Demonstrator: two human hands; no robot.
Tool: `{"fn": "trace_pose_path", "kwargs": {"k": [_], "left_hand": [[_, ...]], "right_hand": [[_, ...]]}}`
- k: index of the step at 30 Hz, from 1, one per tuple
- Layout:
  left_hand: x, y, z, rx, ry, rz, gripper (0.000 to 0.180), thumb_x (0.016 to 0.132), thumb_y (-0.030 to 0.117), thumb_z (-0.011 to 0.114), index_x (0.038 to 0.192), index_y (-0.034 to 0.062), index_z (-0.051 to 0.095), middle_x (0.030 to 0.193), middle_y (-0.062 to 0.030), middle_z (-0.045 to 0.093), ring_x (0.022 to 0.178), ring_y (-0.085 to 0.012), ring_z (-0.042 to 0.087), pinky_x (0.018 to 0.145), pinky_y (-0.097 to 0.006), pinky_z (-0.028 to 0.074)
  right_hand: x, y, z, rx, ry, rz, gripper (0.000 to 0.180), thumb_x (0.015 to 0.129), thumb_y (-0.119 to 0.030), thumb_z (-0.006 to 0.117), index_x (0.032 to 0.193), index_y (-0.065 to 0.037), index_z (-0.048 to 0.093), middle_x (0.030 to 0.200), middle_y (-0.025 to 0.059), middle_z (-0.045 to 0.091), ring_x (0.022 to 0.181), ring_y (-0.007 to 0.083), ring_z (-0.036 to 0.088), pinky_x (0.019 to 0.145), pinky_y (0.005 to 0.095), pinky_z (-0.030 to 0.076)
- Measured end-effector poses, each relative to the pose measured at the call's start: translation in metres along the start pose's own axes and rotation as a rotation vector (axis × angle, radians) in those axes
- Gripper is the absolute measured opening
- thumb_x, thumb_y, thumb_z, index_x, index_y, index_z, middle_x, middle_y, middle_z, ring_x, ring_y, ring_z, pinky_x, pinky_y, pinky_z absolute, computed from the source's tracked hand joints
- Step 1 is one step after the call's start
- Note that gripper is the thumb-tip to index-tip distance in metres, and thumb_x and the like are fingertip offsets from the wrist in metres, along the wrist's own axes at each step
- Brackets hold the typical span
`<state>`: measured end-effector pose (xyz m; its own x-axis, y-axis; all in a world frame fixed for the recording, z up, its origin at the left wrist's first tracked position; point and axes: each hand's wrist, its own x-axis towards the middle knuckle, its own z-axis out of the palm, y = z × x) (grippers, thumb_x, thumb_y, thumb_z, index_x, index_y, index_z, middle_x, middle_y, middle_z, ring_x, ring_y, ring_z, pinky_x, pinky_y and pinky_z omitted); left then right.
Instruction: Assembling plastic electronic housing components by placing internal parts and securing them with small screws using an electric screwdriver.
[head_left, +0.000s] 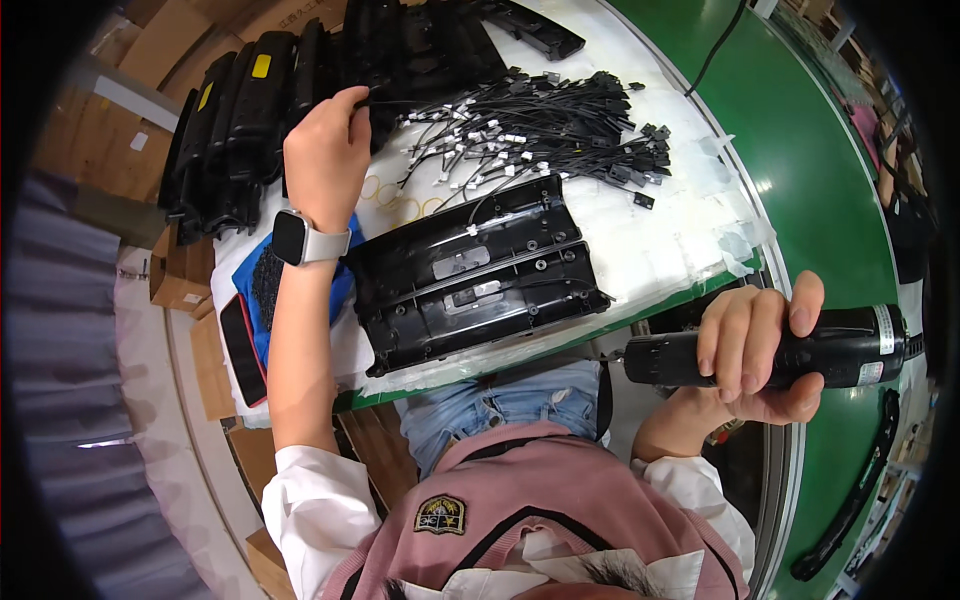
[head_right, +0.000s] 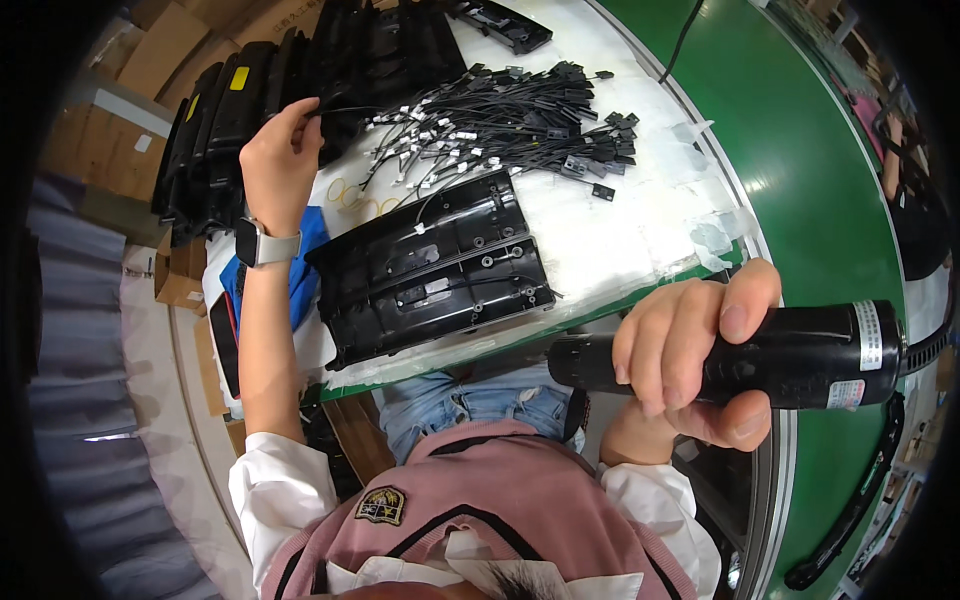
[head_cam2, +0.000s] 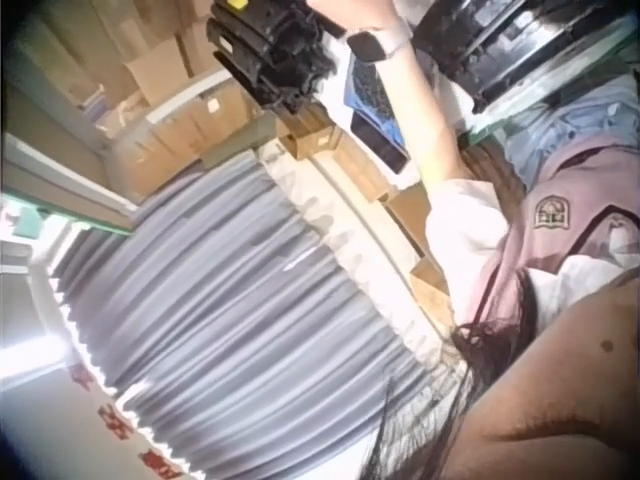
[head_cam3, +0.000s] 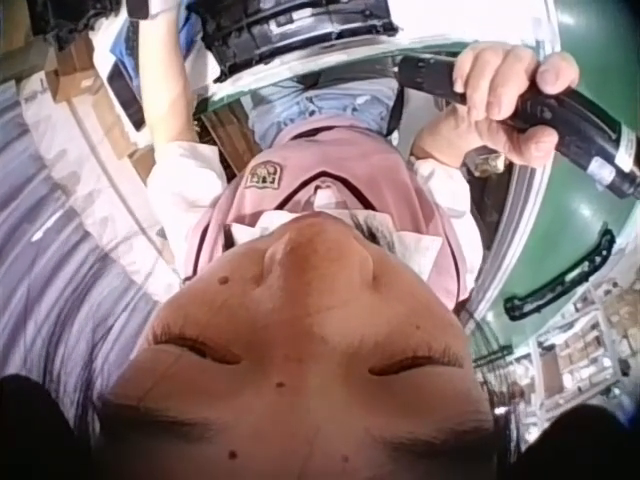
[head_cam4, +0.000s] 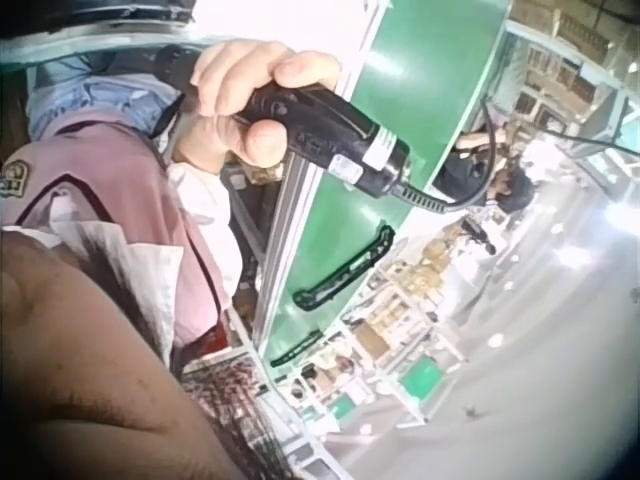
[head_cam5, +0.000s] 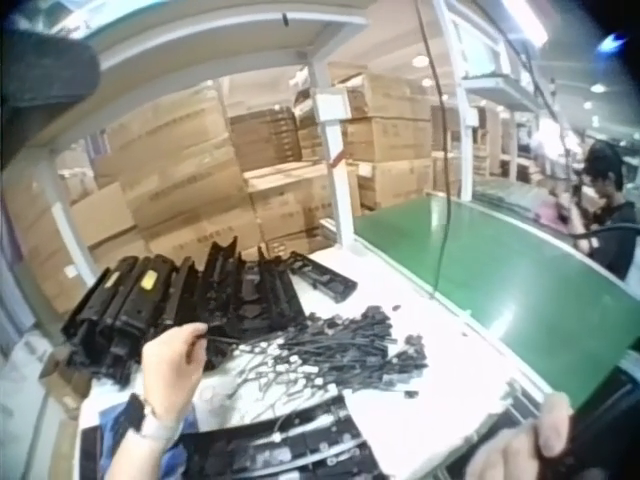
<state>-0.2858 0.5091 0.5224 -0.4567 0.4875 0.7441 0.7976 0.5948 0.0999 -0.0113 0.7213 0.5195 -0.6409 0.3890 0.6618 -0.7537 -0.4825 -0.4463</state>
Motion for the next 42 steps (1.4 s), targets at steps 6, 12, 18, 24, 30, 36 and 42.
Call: {"fn": "trace_pose_path", "kwargs": {"k": [6,12,18,24,30,36,42], "left_hand": [[-0.019,0.006,-0.016,0.063,-0.082,0.042,0.013,0.079,0.009,0.062,0.086,-0.0019,0.058,0.061,-0.0135,0.061,0.051,-0.0248,0.061,0.047,-0.029,0.048],[-0.041,0.022,-0.018,-0.972,-0.443,-0.771,0.013,0.084,0.011,0.060,0.083,-0.0012,0.057,0.061,-0.0079,0.061,0.045,-0.0106,0.057,0.041,-0.018,0.040],[-0.053,0.003,-0.020,-0.760,-0.275,-0.627,0.013,0.081,0.008,0.062,0.085,-0.0040,0.059,0.067,-0.0084,0.063,0.057,-0.0094,0.060,0.049,-0.020,0.046],[-0.042,0.002,-0.017,-1.293,-0.187,-0.768,0.027,0.084,0.005,0.060,0.110,-0.0028,0.056,0.081,-0.0104,0.064,0.062,-0.0100,0.058,0.058,-0.020,0.046],[-0.022,0.022,0.012,-1.764,-0.199,-0.646,0.031,0.087,0.010,0.058,0.114,-0.0044,0.055,0.086,-0.0089,0.062,0.063,-0.0085,0.055,0.064,-0.021,0.048],[-0.020,-0.015,0.032,-1.336,-0.159,-0.737,0.033,0.089,0.010,0.057,0.120,-0.0017,0.052,0.088,-0.0031,0.057,0.067,-0.0036,0.047,0.059,-0.015,0.039],[-0.005,-0.014,0.029,-1.219,0.093,-0.524,0.028,0.091,0.010,0.053,0.116,-0.0038,0.055,0.094,-0.0100,0.061,0.078,-0.0112,0.058,0.072,-0.024,0.050]], "right_hand": [[0.002,0.011,0.005,0.037,-0.115,0.062,0.044,0.079,-0.029,0.067,0.102,-0.008,0.036,0.060,0.0008,0.055,0.042,0.0124,0.053,0.045,0.0264,0.046],[0.007,0.017,0.013,0.067,-0.224,0.131,0.047,0.077,-0.028,0.073,0.101,-0.008,0.038,0.062,0.0018,0.056,0.044,0.0138,0.055,0.045,0.0274,0.046],[0.009,0.031,0.027,0.010,-0.197,0.112,0.041,0.077,-0.027,0.070,0.096,-0.008,0.040,0.056,-0.0010,0.055,0.038,0.0089,0.052,0.037,0.0214,0.043],[0.011,0.030,0.028,0.022,-0.189,0.214,0.040,0.080,-0.027,0.070,0.098,-0.007,0.041,0.059,0.0014,0.056,0.041,0.0114,0.054,0.040,0.0244,0.045],[-0.002,0.010,0.035,0.016,-0.003,0.238,0.043,0.075,-0.025,0.073,0.097,-0.005,0.042,0.061,0.0030,0.054,0.044,0.0127,0.051,0.040,0.0268,0.039],[-0.002,0.012,0.035,0.074,0.102,0.410,0.041,0.072,-0.020,0.071,0.096,0.000,0.044,0.062,0.0029,0.049,0.052,0.0090,0.046,0.045,0.0228,0.037],[-0.010,0.002,0.037,-0.016,0.177,0.314,0.040,0.071,-0.016,0.071,0.094,0.003,0.045,0.064,0.0044,0.052,0.050,0.0084,0.048,0.045,0.0214,0.040]]}}
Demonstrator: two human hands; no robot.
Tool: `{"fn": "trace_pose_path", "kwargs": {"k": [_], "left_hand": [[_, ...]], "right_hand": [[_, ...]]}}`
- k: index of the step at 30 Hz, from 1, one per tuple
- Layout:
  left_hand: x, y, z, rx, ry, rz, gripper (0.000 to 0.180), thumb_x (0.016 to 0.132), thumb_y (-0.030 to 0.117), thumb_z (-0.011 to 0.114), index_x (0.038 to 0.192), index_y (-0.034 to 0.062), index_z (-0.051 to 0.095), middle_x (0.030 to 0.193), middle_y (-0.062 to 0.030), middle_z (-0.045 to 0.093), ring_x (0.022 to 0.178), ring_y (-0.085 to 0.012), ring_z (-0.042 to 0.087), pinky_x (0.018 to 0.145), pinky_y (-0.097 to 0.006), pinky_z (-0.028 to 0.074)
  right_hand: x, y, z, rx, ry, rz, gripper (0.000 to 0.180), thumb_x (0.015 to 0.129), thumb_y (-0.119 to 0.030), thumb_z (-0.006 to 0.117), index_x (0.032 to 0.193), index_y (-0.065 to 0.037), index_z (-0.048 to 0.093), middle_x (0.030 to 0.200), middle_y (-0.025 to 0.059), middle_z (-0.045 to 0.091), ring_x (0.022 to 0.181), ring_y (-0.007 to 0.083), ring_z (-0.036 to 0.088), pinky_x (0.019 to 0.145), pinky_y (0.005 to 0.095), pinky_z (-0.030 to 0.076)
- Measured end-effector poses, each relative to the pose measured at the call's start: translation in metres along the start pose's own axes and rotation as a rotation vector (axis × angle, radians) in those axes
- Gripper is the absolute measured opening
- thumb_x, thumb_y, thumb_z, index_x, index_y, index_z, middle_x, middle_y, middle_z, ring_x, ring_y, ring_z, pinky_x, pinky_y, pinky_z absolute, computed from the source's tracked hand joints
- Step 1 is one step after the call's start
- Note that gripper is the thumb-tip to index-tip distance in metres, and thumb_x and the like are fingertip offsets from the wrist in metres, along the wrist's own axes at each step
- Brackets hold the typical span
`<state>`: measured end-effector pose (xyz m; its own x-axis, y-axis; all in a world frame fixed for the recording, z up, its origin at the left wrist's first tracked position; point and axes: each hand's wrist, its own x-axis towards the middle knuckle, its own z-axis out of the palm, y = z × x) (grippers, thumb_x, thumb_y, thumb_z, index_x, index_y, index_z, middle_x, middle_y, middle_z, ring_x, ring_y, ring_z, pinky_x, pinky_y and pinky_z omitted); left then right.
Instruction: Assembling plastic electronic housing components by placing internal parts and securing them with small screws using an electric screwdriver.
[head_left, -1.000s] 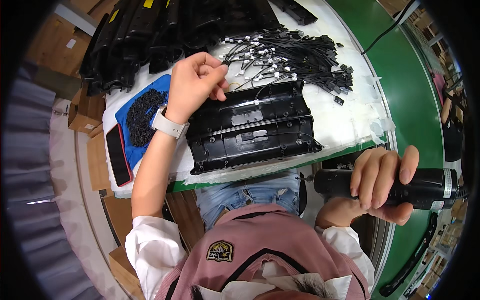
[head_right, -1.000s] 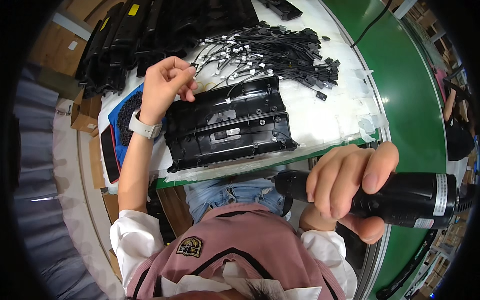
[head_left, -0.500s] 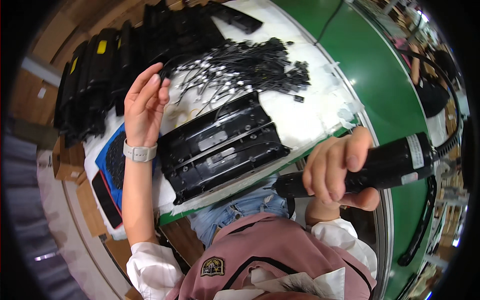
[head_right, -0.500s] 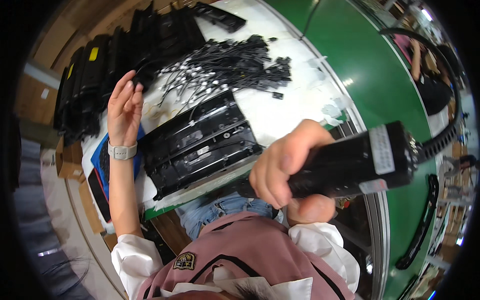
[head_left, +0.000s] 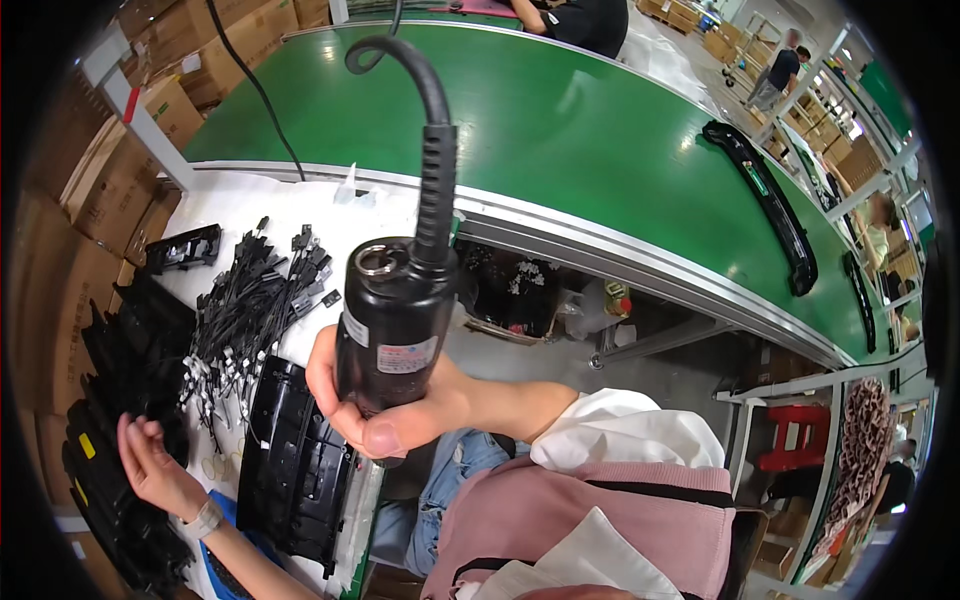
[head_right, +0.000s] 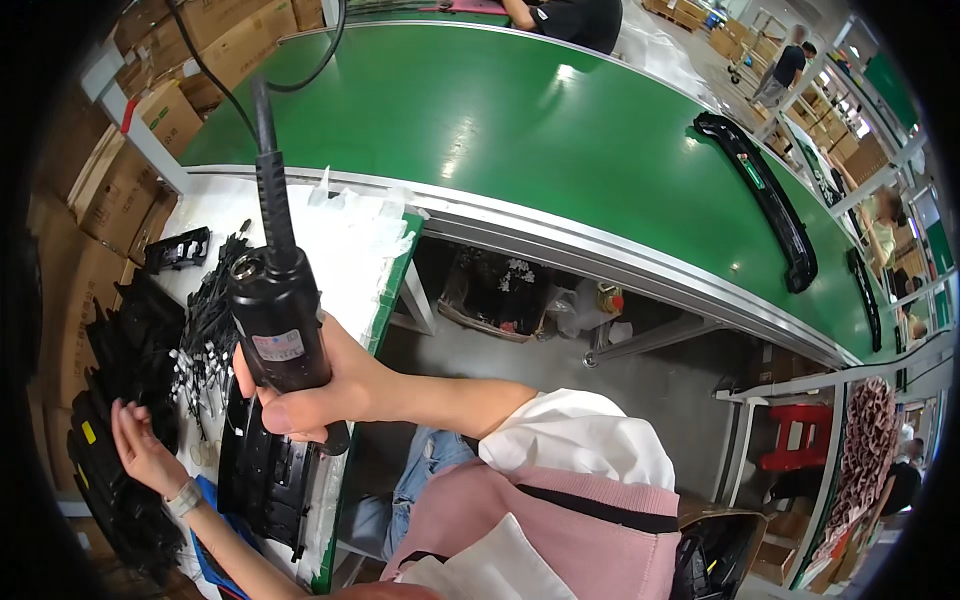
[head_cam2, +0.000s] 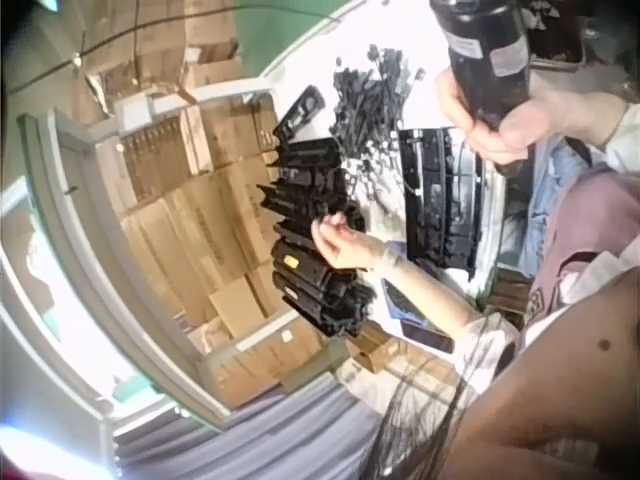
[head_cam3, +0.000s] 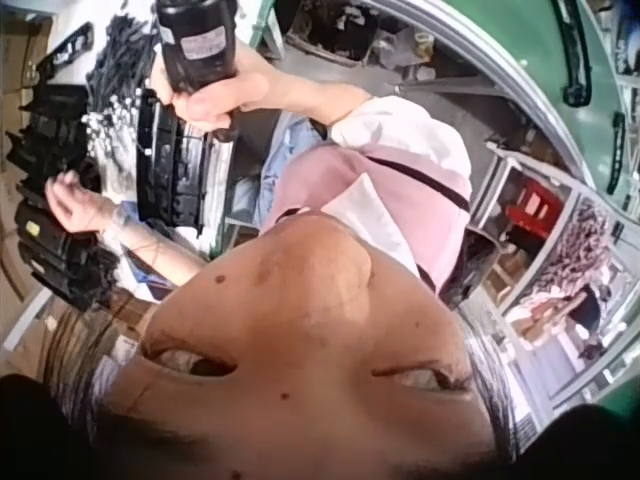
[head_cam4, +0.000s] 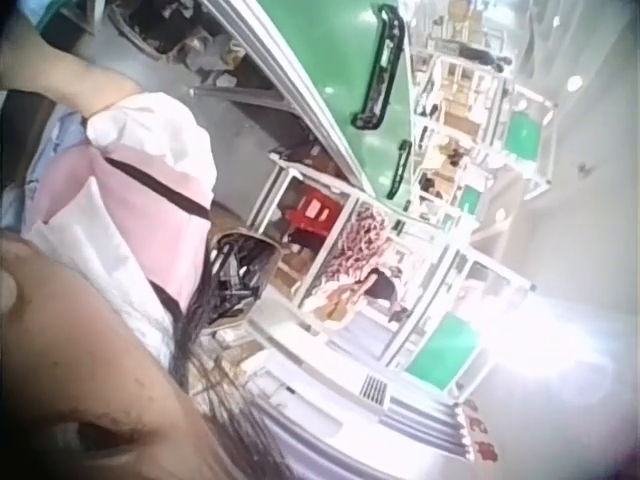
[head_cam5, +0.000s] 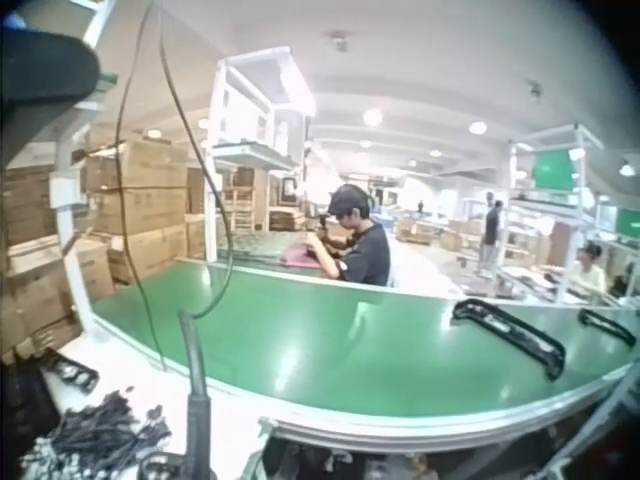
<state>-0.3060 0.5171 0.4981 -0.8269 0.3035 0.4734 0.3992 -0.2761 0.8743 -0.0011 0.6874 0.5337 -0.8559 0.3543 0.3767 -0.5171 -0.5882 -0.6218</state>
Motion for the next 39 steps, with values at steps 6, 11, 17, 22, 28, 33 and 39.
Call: {"fn": "trace_pose_path", "kwargs": {"k": [6,11,17,22,28,33,39], "left_hand": [[-0.027,-0.004,0.009,-0.117,-0.226,-0.079,0.034,0.089,0.002,0.052,0.121,-0.0068,0.049,0.102,-0.0141,0.060,0.088,-0.0145,0.058,0.084,-0.026,0.047],[-0.035,0.046,0.015,0.337,-0.255,0.410,0.025,0.085,-0.012,0.050,0.109,-0.0106,0.054,0.097,-0.0178,0.061,0.080,-0.0198,0.062,0.077,-0.029,0.052],[-0.032,0.050,0.045,0.876,-0.361,0.567,0.036,0.078,-0.015,0.053,0.106,0.0033,0.064,0.094,-0.0113,0.064,0.083,-0.0198,0.062,0.075,-0.029,0.052],[-0.021,0.040,0.044,0.420,-0.079,0.490,0.024,0.078,-0.012,0.059,0.098,-0.0004,0.066,0.092,-0.0078,0.056,0.074,-0.0141,0.061,0.069,-0.023,0.052],[-0.007,0.041,0.025,-0.148,0.193,0.122,0.018,0.091,0.010,0.054,0.102,-0.0028,0.061,0.094,-0.0110,0.064,0.085,-0.0200,0.065,0.073,-0.025,0.053],[-0.026,0.022,0.037,0.297,-0.314,0.356,0.021,0.074,-0.011,0.058,0.091,-0.0007,0.066,0.084,-0.0087,0.067,0.081,-0.0169,0.065,0.071,-0.026,0.052],[-0.022,0.025,0.039,0.070,-0.308,0.388,0.025,0.071,-0.015,0.059,0.091,-0.0010,0.066,0.097,-0.0112,0.064,0.087,-0.0204,0.066,0.076,-0.026,0.054]], "right_hand": [[-0.005,0.000,-0.004,-0.028,-0.012,-0.020,0.035,0.069,-0.011,0.068,0.093,0.003,0.046,0.065,0.0050,0.053,0.048,0.0072,0.048,0.043,0.0204,0.039],[-0.005,-0.002,-0.005,0.017,-0.030,-0.029,0.036,0.070,-0.011,0.068,0.094,0.002,0.046,0.065,0.0053,0.053,0.049,0.0072,0.049,0.042,0.0200,0.038],[-0.002,-0.003,-0.004,-0.146,0.056,0.057,0.041,0.071,-0.017,0.070,0.099,-0.001,0.045,0.062,0.0049,0.051,0.050,0.0112,0.047,0.044,0.0244,0.038],[0.002,0.014,-0.014,0.075,-0.166,-0.155,0.039,0.071,-0.014,0.071,0.096,-0.002,0.043,0.059,0.0065,0.051,0.048,0.0158,0.050,0.045,0.0270,0.040],[0.009,0.025,-0.011,-0.084,-0.137,-0.142,0.042,0.076,-0.027,0.069,0.097,-0.008,0.038,0.051,-0.0011,0.050,0.035,0.0112,0.048,0.039,0.0256,0.042],[0.014,0.035,-0.008,-0.119,-0.191,-0.127,0.041,0.076,-0.028,0.068,0.095,-0.008,0.038,0.051,-0.0014,0.050,0.035,0.0109,0.049,0.039,0.0255,0.043],[0.011,0.029,-0.011,-0.054,-0.214,-0.127,0.042,0.073,-0.022,0.070,0.097,-0.006,0.039,0.056,0.0026,0.052,0.040,0.0140,0.050,0.042,0.0275,0.042]]}}
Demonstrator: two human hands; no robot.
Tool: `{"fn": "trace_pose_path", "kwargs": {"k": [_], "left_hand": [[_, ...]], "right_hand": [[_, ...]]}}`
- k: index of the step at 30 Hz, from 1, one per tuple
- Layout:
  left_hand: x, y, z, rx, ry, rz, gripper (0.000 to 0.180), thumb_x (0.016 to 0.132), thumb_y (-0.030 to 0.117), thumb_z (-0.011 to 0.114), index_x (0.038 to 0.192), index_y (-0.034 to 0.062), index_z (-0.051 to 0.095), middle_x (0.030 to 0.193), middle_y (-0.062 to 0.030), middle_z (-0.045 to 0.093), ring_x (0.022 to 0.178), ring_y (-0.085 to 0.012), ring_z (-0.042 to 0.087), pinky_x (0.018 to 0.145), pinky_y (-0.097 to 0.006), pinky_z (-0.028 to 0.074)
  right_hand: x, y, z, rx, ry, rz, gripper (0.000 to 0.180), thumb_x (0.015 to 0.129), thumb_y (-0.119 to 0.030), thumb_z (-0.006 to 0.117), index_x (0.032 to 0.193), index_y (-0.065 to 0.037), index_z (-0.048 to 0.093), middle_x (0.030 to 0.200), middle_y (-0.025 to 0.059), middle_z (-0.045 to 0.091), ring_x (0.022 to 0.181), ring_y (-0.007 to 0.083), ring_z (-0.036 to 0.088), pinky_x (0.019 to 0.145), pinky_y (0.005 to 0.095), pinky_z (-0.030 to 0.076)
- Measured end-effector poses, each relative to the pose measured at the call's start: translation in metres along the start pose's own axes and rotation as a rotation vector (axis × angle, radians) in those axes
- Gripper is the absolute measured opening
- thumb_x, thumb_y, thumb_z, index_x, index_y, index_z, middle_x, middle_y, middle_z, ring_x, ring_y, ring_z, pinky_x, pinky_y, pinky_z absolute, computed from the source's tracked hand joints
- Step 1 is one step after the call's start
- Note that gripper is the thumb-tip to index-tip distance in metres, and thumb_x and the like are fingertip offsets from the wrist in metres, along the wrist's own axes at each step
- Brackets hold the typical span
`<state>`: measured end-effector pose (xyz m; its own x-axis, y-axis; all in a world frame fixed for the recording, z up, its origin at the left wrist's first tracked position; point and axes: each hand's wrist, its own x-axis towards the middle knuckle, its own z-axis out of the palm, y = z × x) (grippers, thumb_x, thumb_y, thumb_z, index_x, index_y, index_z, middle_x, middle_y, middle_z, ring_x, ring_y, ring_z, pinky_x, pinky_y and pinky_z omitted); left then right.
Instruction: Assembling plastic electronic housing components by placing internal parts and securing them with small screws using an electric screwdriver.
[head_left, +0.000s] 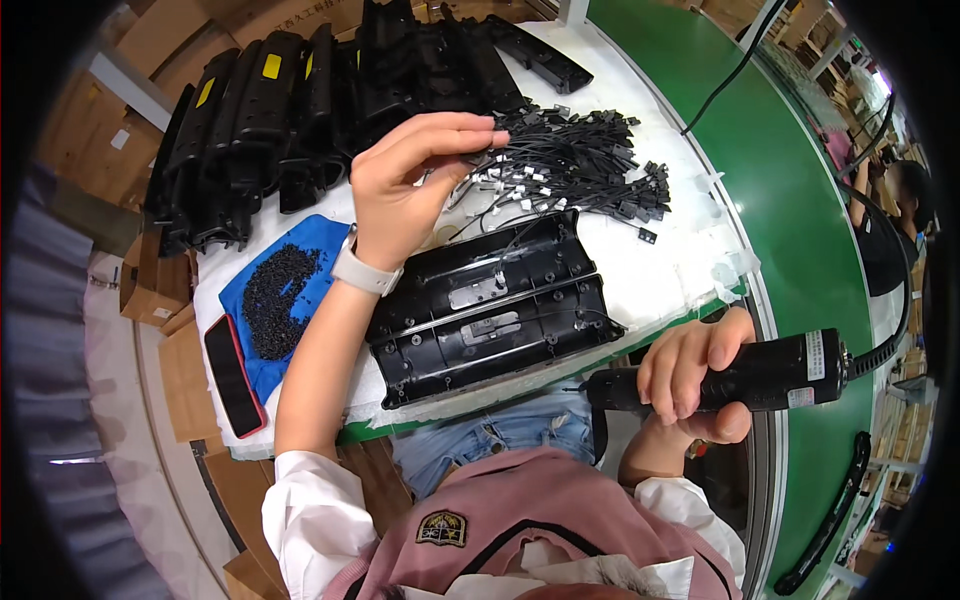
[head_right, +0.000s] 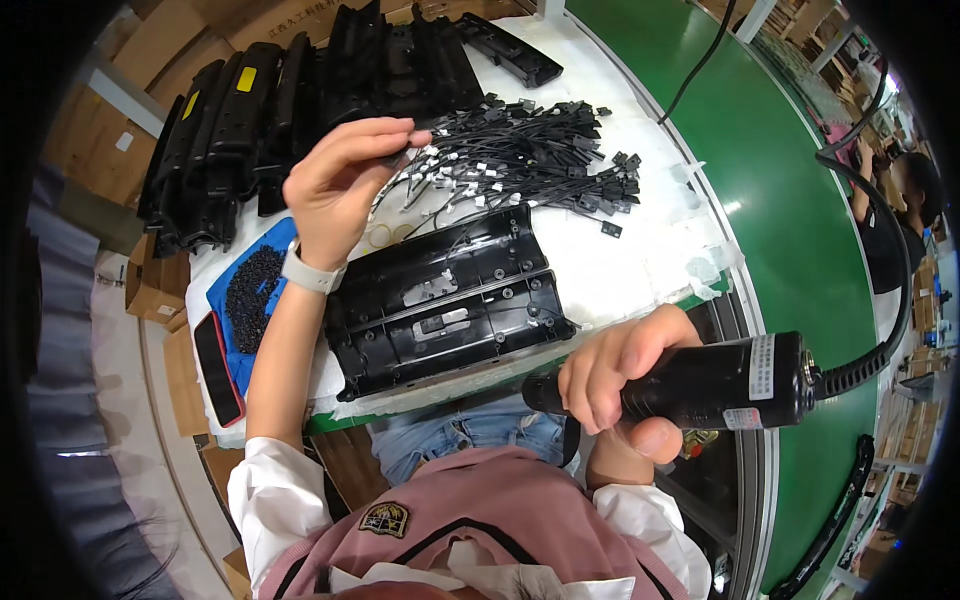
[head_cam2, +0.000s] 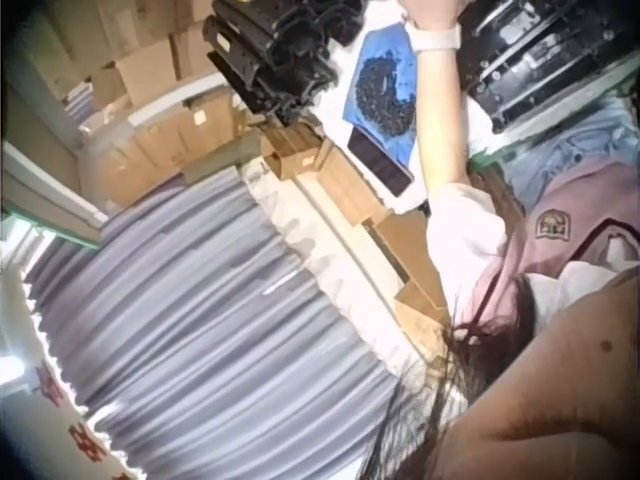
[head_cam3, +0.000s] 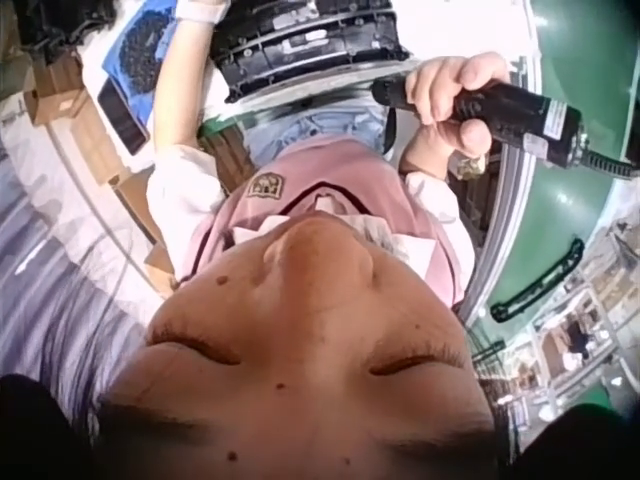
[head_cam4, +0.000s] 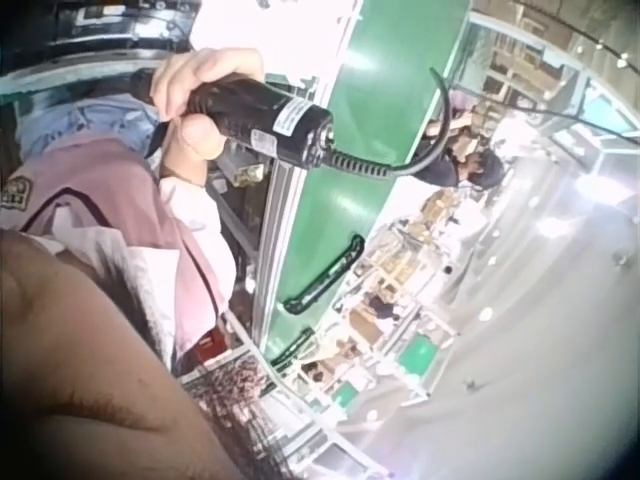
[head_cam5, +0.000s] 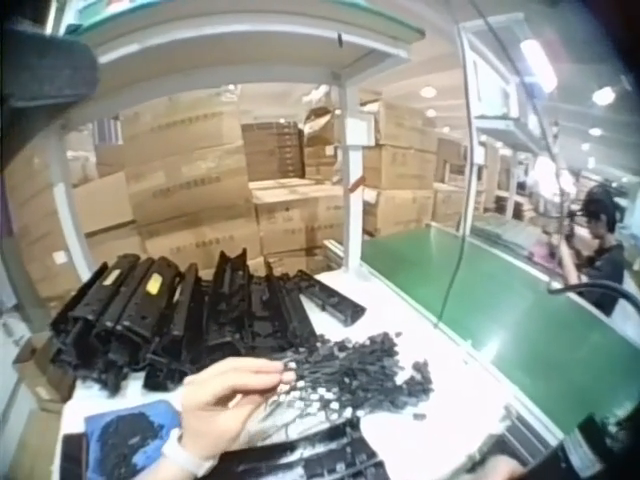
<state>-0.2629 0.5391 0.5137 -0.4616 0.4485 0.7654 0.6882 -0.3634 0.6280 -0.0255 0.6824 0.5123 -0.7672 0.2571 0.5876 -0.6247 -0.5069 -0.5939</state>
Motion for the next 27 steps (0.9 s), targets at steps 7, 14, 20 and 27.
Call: {"fn": "trace_pose_path", "kwargs": {"k": [7,14,20,27], "left_hand": [[-0.004,-0.010,-0.012,0.568,-0.154,0.256,0.026,0.069,-0.009,0.065,0.092,0.0039,0.067,0.098,-0.0102,0.065,0.088,-0.0207,0.065,0.074,-0.027,0.054],[0.005,0.024,-0.005,0.242,0.157,0.223,0.027,0.071,-0.010,0.063,0.095,0.0019,0.067,0.102,-0.0149,0.064,0.091,-0.0236,0.064,0.077,-0.031,0.054],[-0.024,0.004,-0.002,0.626,-0.317,0.267,0.023,0.072,-0.004,0.060,0.092,0.0033,0.066,0.099,-0.0138,0.064,0.086,-0.0271,0.064,0.073,-0.031,0.054],[0.002,-0.018,-0.018,0.404,0.171,0.058,0.021,0.073,-0.007,0.063,0.089,0.0056,0.069,0.091,-0.0097,0.067,0.081,-0.0192,0.066,0.070,-0.025,0.053]], "right_hand": [[0.003,0.006,0.003,-0.033,0.008,0.005,0.042,0.076,-0.030,0.069,0.094,-0.008,0.037,0.052,-0.0015,0.051,0.035,0.0101,0.049,0.038,0.0244,0.043],[0.001,0.002,0.002,-0.003,-0.048,-0.011,0.043,0.076,-0.030,0.070,0.094,-0.008,0.038,0.052,-0.0011,0.052,0.035,0.0102,0.049,0.038,0.0245,0.043],[0.000,0.004,0.006,-0.006,-0.056,-0.014,0.042,0.077,-0.029,0.071,0.094,-0.007,0.039,0.052,-0.0011,0.052,0.035,0.0104,0.049,0.038,0.0250,0.044],[-0.003,0.006,0.006,0.190,-0.100,0.023,0.044,0.067,-0.014,0.076,0.097,-0.002,0.045,0.061,0.0071,0.053,0.045,0.0178,0.051,0.044,0.0292,0.040]]}}
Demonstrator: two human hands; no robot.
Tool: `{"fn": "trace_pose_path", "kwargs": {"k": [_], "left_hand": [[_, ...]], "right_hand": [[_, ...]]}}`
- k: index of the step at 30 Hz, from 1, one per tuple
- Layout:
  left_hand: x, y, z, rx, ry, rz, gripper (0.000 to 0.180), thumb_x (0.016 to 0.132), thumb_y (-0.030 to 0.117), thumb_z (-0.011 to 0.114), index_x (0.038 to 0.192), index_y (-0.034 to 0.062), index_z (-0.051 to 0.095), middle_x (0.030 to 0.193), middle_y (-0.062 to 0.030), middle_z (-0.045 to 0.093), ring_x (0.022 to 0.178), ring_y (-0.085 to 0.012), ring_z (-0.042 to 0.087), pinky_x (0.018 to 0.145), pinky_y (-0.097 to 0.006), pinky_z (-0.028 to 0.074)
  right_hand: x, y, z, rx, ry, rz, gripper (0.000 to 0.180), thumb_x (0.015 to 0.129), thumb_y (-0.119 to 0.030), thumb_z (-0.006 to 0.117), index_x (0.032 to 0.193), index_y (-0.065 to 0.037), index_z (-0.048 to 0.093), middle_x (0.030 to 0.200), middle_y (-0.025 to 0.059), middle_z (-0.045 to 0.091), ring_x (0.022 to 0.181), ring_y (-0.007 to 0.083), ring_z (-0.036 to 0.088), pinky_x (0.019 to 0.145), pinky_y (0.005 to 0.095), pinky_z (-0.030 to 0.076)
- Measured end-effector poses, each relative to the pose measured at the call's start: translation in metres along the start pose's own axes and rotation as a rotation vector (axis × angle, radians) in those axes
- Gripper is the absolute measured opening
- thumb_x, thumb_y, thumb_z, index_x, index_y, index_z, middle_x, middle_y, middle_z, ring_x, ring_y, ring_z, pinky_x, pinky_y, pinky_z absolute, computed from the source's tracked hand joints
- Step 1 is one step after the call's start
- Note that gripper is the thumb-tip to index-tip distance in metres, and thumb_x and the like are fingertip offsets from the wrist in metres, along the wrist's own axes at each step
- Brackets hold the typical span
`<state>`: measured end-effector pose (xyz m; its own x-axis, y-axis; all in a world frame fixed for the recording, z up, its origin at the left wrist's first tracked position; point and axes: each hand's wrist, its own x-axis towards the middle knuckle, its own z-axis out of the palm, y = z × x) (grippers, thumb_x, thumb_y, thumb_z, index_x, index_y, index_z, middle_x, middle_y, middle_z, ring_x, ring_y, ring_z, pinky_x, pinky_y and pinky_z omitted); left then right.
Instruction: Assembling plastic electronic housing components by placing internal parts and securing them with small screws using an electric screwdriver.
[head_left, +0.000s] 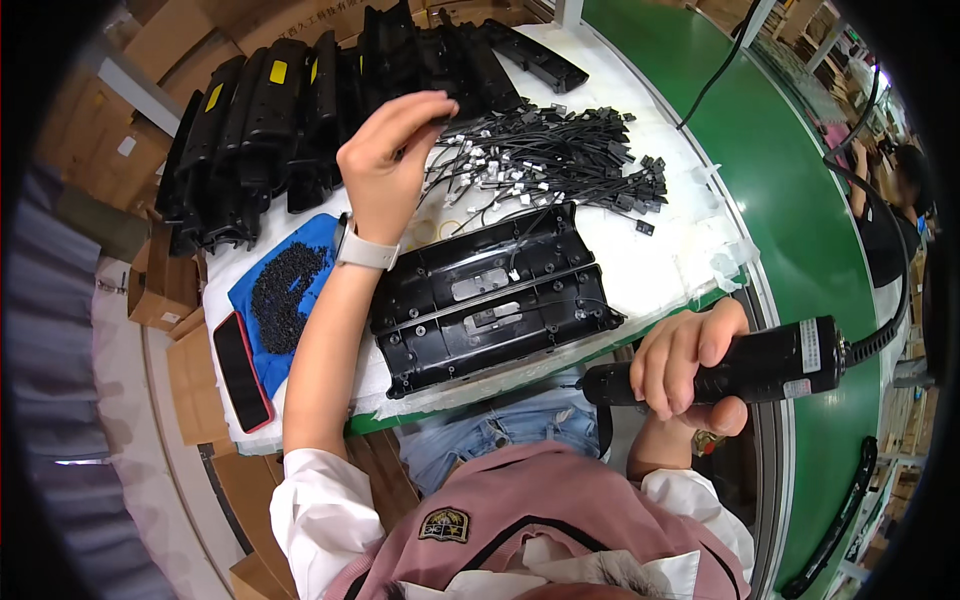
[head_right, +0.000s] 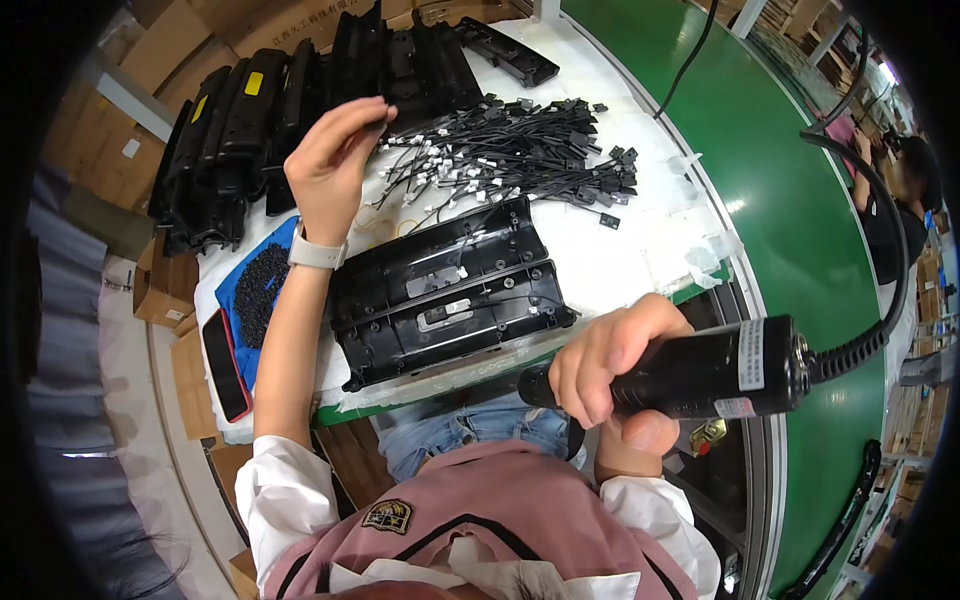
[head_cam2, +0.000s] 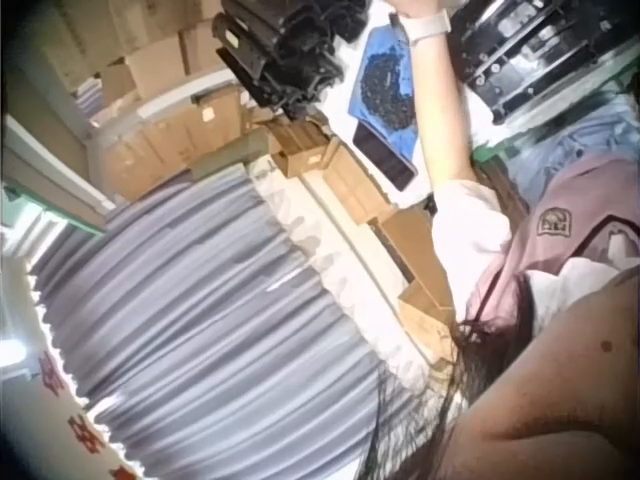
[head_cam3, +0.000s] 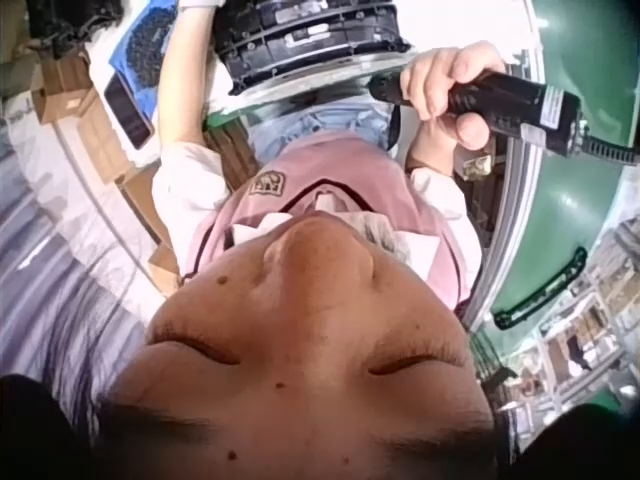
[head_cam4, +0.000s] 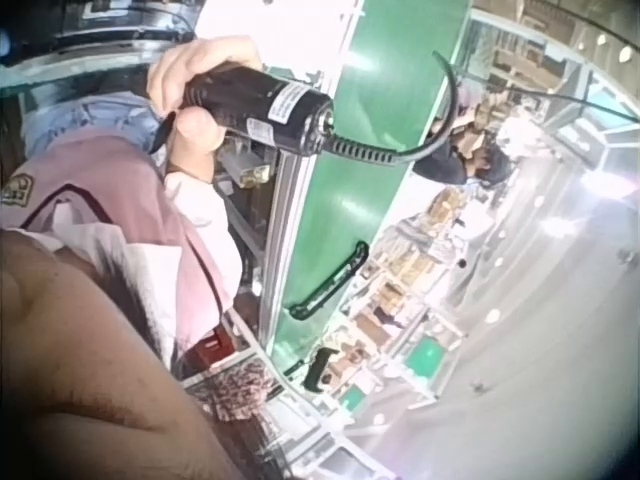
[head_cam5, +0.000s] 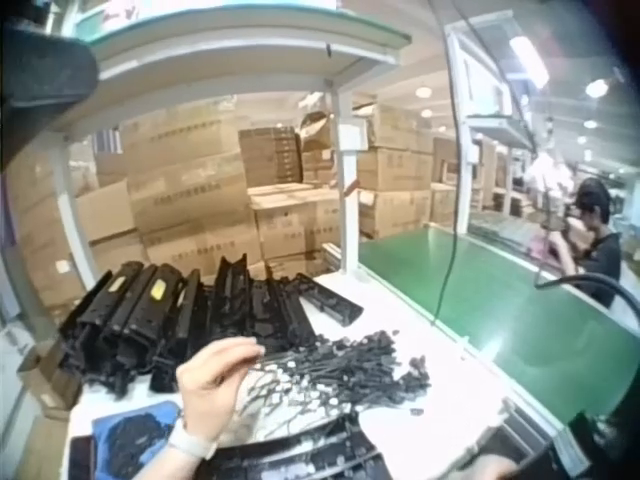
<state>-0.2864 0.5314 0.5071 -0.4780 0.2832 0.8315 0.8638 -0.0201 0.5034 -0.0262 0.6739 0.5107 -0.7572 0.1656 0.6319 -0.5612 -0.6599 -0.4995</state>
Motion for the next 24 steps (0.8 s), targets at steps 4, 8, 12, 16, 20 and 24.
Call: {"fn": "trace_pose_path", "kwargs": {"k": [4,8,12,16,20,24], "left_hand": [[0.024,0.019,0.026,-0.124,0.033,0.172,0.024,0.071,-0.009,0.064,0.089,0.0054,0.069,0.092,-0.0090,0.066,0.080,-0.0188,0.065,0.071,-0.024,0.053],[0.029,-0.013,0.026,0.207,-0.132,0.279,0.024,0.071,-0.007,0.065,0.092,0.0046,0.067,0.096,-0.0093,0.066,0.085,-0.0222,0.065,0.074,-0.027,0.053],[0.038,-0.018,0.033,0.148,-0.139,0.326,0.023,0.070,-0.005,0.066,0.091,0.0055,0.067,0.090,-0.0100,0.066,0.082,-0.0247,0.065,0.072,-0.030,0.054],[0.060,0.007,0.039,-0.274,0.035,0.201,0.024,0.069,-0.008,0.066,0.089,0.0040,0.067,0.088,-0.0099,0.067,0.081,-0.0195,0.066,0.072,-0.028,0.054],[0.033,-0.026,0.028,0.071,-0.345,0.255,0.019,0.070,-0.008,0.066,0.086,0.0029,0.066,0.089,-0.0092,0.067,0.080,-0.0208,0.066,0.067,-0.028,0.053],[0.059,0.008,0.007,0.061,0.083,0.444,0.027,0.066,-0.006,0.067,0.090,0.0067,0.069,0.083,-0.0060,0.066,0.074,-0.0189,0.064,0.063,-0.026,0.051]], "right_hand": [[0.003,0.003,0.000,0.009,0.009,-0.009,0.044,0.068,-0.015,0.076,0.096,-0.002,0.046,0.060,0.0071,0.053,0.045,0.0180,0.051,0.043,0.0289,0.039],[0.004,0.004,0.002,-0.101,-0.041,0.022,0.040,0.076,-0.024,0.071,0.095,-0.005,0.042,0.054,0.0021,0.053,0.039,0.0139,0.052,0.041,0.0278,0.045],[0.008,0.001,-0.008,-0.100,-0.106,0.005,0.039,0.078,-0.026,0.071,0.095,-0.005,0.042,0.055,0.0017,0.054,0.039,0.0134,0.053,0.040,0.0263,0.045],[0.011,0.000,-0.007,-0.089,-0.056,-0.019,0.039,0.078,-0.026,0.071,0.094,-0.005,0.041,0.056,0.0015,0.055,0.039,0.0124,0.054,0.040,0.0255,0.046],[0.012,0.005,-0.008,0.074,-0.181,0.032,0.045,0.071,-0.017,0.076,0.100,-0.002,0.046,0.062,0.0074,0.055,0.045,0.0182,0.052,0.043,0.0303,0.041],[0.006,0.000,-0.010,0.004,-0.120,0.034,0.044,0.069,-0.015,0.077,0.099,-0.003,0.047,0.065,0.0084,0.057,0.047,0.0193,0.054,0.044,0.0305,0.042]]}}
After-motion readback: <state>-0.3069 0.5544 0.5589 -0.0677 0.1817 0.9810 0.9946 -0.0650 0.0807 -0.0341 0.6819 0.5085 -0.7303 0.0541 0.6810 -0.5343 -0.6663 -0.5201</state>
